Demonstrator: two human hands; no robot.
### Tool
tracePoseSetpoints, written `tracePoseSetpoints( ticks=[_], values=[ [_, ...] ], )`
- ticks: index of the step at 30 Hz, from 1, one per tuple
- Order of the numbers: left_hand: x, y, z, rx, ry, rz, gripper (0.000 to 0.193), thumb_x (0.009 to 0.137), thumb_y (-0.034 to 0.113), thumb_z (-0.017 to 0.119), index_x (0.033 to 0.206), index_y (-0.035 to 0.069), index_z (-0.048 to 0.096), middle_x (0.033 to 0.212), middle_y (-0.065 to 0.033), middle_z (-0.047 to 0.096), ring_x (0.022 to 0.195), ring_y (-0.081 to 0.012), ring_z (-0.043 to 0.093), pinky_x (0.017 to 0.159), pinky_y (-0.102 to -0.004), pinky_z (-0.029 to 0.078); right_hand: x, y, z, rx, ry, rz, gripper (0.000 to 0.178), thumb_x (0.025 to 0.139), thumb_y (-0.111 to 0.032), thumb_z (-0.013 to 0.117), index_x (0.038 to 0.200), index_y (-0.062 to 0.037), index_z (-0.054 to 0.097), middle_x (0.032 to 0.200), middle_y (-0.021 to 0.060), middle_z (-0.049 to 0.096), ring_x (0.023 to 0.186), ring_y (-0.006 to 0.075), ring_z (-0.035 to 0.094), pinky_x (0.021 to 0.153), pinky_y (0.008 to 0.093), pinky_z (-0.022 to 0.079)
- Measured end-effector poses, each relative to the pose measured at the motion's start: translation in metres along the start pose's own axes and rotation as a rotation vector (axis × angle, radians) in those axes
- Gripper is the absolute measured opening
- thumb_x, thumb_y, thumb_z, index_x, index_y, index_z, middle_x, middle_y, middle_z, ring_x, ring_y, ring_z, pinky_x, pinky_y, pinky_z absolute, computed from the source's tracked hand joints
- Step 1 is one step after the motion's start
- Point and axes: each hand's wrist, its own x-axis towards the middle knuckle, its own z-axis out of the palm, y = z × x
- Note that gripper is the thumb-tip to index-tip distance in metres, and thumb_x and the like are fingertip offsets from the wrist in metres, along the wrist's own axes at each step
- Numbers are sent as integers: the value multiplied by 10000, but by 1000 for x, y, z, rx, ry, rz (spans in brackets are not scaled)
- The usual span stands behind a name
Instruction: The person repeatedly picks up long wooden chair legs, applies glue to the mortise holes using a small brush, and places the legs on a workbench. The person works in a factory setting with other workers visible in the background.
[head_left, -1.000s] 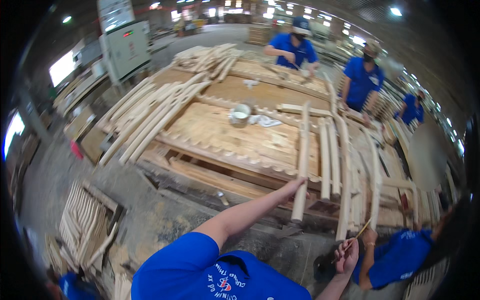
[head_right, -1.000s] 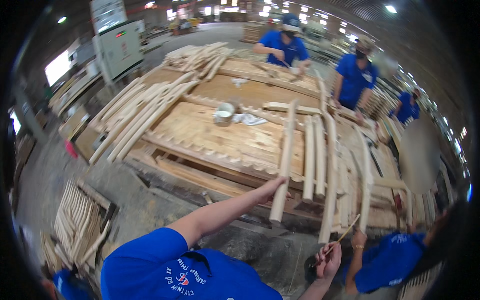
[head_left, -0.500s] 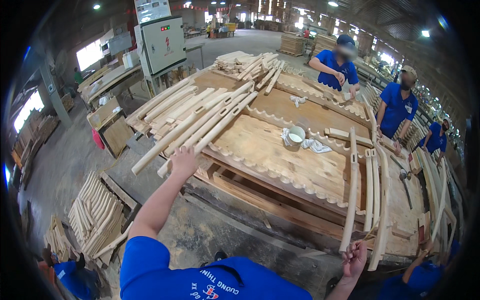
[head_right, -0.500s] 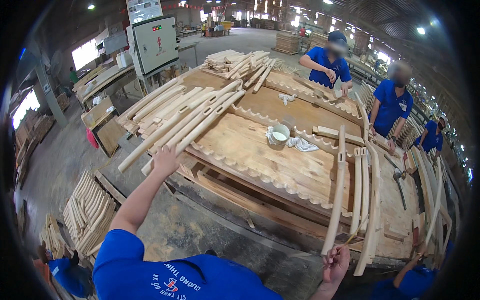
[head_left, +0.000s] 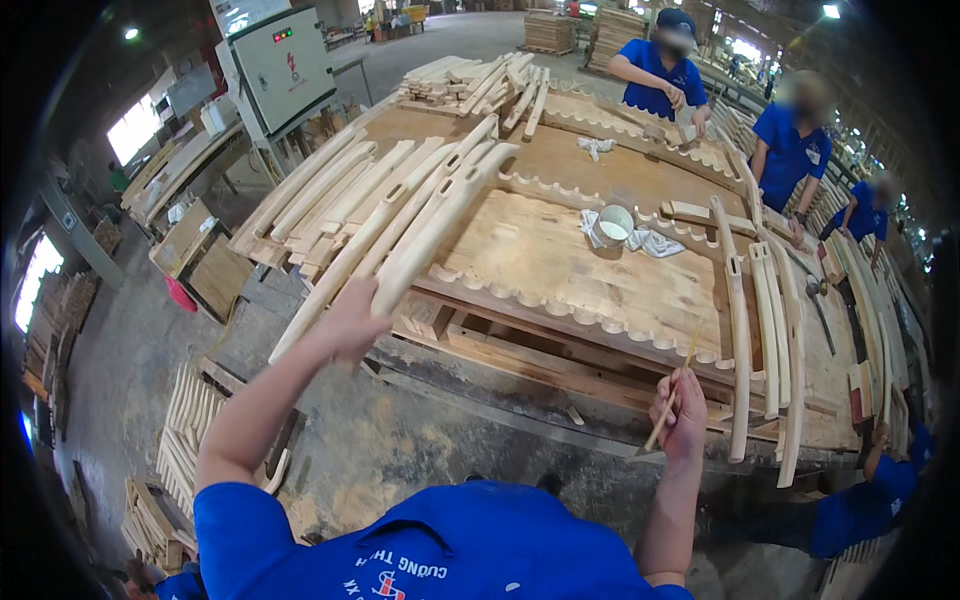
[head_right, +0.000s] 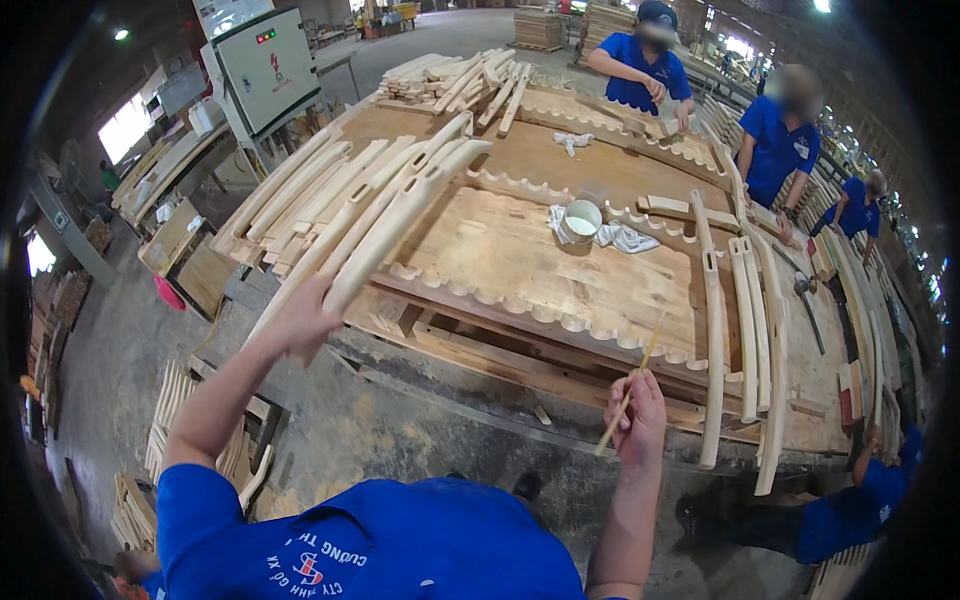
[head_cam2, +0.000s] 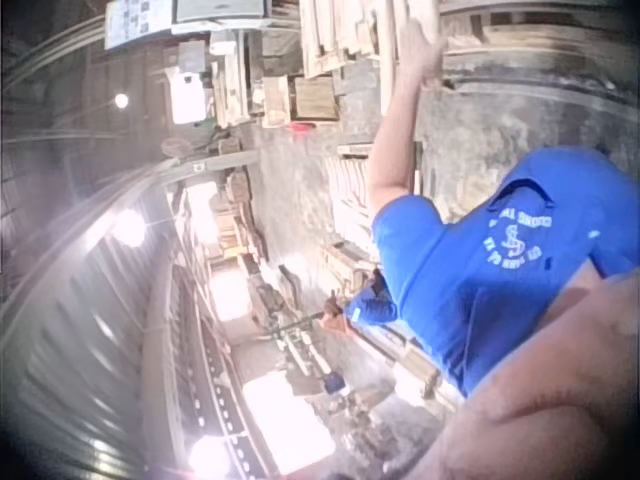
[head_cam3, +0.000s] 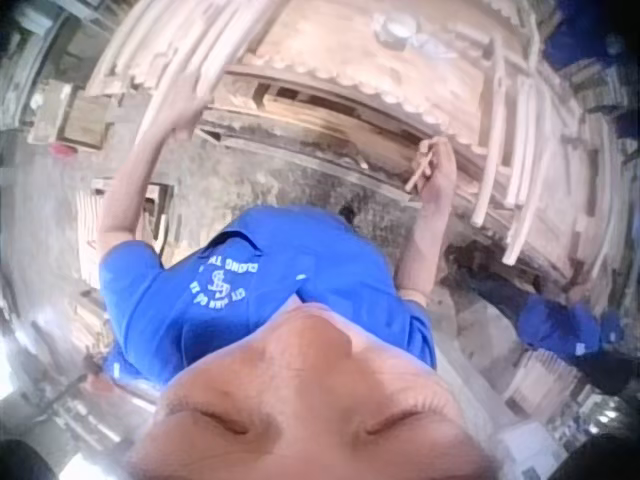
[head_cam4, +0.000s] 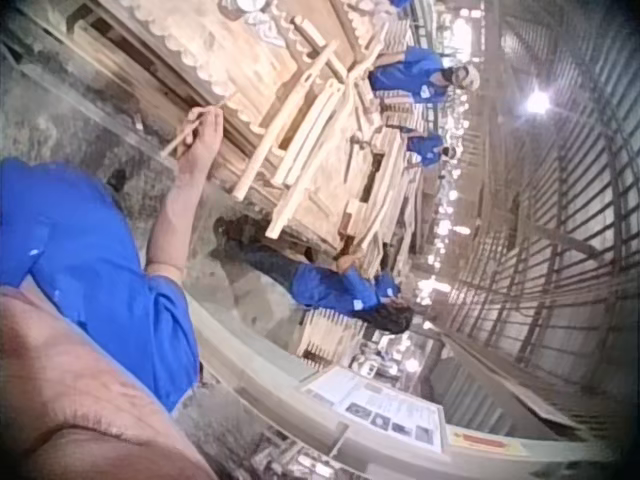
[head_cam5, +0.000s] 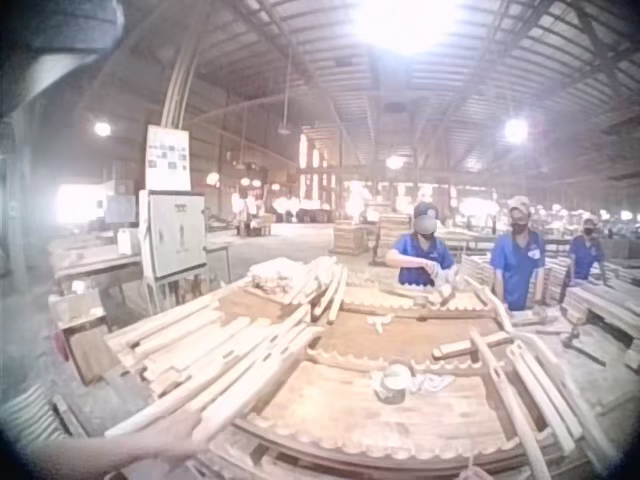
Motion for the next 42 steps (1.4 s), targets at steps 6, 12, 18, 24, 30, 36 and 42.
tracePoseSetpoints(
  ticks=[6, 12, 18, 24, 30, 36, 42],
  values=[
    [-135, -51, 124, -20, 235, 16, 462, 659, 86, 598, 1094, 12, 462, 951, -222, 476, 924, -405, 502, 816, -448, 435, 59, 22, 45, -152, -87, -108, 113, 953, -185, 470, 924, -77, 452, 729, 67, 536, 525, 139, 505, 449, 240, 407],
    [-177, -92, 204, -160, 130, -193, 666, 707, 119, 613, 1317, 80, 350, 1129, -250, 536, 1005, -420, 547, 823, -471, 468, 125, 54, 128, -397, -241, -377, 86, 948, -124, 466, 957, -42, 445, 814, 84, 560, 598, 159, 605, 516, 249, 488],
    [-173, -94, 207, -223, 112, -174, 733, 702, 106, 601, 1371, 120, 304, 1153, -252, 535, 1020, -425, 544, 850, -470, 456, 143, 100, 183, -729, -409, -447, 82, 933, -101, 481, 936, -25, 449, 754, 67, 573, 601, 127, 609, 527, 242, 500],
    [-173, -81, 193, -319, 34, -202, 738, 701, 55, 571, 1381, 82, 286, 1138, -268, 539, 1064, -405, 538, 862, -431, 439, 147, 146, 184, -996, -515, -608, 105, 910, -113, 517, 905, -18, 473, 671, 102, 569, 579, 189, 604, 503, 312, 474],
    [-187, -49, 171, -341, -81, -262, 784, 720, 89, 557, 1410, 112, 184, 1117, -300, 527, 1014, -463, 531, 845, -474, 444, 138, 151, 183, -1148, -510, -926, 126, 876, -128, 563, 856, -24, 495, 666, 151, 555, 555, 314, 569, 489, 382, 454],
    [-183, -28, 151, -393, -228, -344, 783, 739, 82, 546, 1416, 104, 154, 1138, -320, 499, 1026, -449, 525, 857, -475, 430, 134, 157, 171, -1101, -508, -950, 117, 847, -109, 593, 864, -43, 498, 723, 131, 554, 608, 315, 578, 517, 380, 469],
    [-185, -27, 151, -417, -247, -354, 793, 745, 68, 574, 1411, 85, 145, 1135, -315, 500, 1023, -438, 533, 870, -464, 421, 132, 152, 170, -1138, -617, -1062, 129, 871, -101, 556, 831, -25, 460, 788, 134, 591, 639, 259, 623, 521, 327, 486]
  ],
)
